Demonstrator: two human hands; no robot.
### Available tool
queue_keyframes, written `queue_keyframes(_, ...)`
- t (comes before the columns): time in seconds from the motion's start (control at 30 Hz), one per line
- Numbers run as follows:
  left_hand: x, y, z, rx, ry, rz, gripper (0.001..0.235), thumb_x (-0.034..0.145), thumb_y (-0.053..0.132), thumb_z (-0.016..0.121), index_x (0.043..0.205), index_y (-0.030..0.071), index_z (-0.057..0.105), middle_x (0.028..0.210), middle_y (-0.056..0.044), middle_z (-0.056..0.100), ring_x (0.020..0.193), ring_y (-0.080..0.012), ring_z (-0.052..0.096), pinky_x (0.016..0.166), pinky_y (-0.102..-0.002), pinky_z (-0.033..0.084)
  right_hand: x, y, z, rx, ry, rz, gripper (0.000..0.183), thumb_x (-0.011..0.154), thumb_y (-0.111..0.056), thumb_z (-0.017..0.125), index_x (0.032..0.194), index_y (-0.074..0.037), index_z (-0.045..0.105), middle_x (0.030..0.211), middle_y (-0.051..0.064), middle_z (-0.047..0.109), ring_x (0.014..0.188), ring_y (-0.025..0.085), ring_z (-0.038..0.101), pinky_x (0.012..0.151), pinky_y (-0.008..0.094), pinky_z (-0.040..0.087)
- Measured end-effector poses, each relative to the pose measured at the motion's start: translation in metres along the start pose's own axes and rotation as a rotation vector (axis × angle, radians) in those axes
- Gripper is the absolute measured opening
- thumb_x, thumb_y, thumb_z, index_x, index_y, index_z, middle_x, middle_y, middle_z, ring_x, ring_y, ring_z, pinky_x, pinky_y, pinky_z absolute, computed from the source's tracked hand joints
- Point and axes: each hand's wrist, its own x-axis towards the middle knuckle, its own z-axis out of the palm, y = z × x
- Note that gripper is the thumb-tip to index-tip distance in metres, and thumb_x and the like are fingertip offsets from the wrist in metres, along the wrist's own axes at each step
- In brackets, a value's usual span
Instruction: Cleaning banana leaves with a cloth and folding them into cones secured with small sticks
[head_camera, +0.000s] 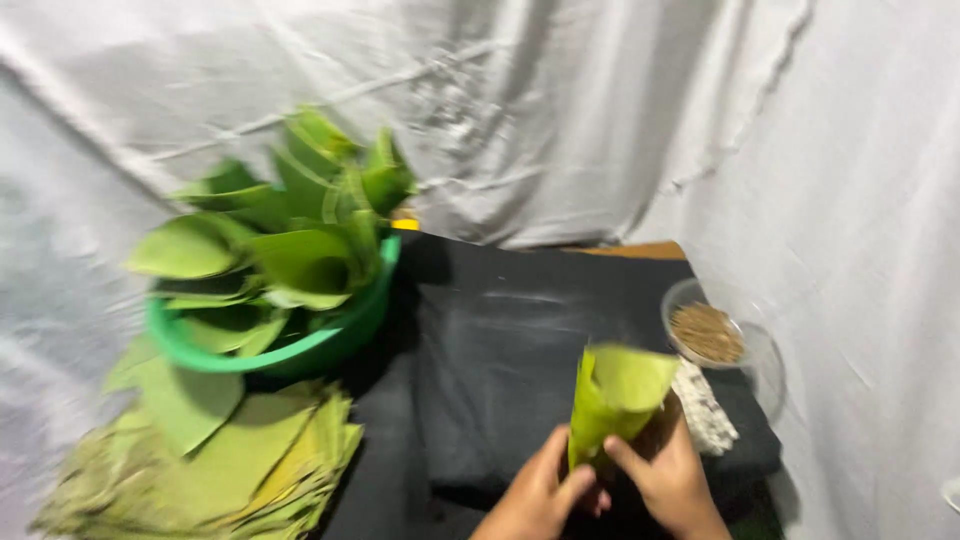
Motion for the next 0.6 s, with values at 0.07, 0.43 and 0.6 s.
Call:
queue_keyframes(0.07, -0.028, -0.027, -0.018, 0.066, 0.006, 0.03, 0.047, 0.101, 0.003, 0.052, 0.147, 0.001, 0.041, 0.104, -0.011, 0.065, 0.085, -0.0136, 0.068, 0.079, -0.026, 0.057, -0.016, -0.015, 0.024, -0.055, -0.036, 0.011, 0.109, 0.071, 0.014, 0.072, 0.161, -0.015, 0.018, 0.141, 0.023, 0.058, 0.125, 0.034, 0.065, 0.103, 0.047, 0.053)
queue_keyframes(0.43, -0.17, 0.04, -0.075, 0.542, 0.431, 0.302, 0.047, 0.082, -0.002, 0.061, 0.129, -0.002, 0.058, 0.12, -0.016, 0.07, 0.107, -0.0317, 0.069, 0.092, -0.037, 0.054, -0.045, -0.036, 0.133, -0.255, -0.491, -0.251, 0.064, 0.068, 0.014, 0.083, 0.126, -0.005, 0.065, 0.118, 0.014, 0.073, 0.098, 0.025, 0.079, 0.091, 0.036, 0.065)
queue_keyframes(0.6, -0.173, 0.1, -0.134, 0.709, 0.715, 0.502, 0.072, 0.074, -0.012, 0.059, 0.144, 0.0, 0.049, 0.133, -0.021, 0.065, 0.116, -0.036, 0.067, 0.098, -0.039, 0.053, -0.027, -0.097, 0.237, -0.453, -0.509, -0.772, 0.061, 0.061, 0.012, 0.077, 0.118, -0.004, 0.061, 0.118, 0.01, 0.066, 0.101, 0.019, 0.071, 0.093, 0.029, 0.062)
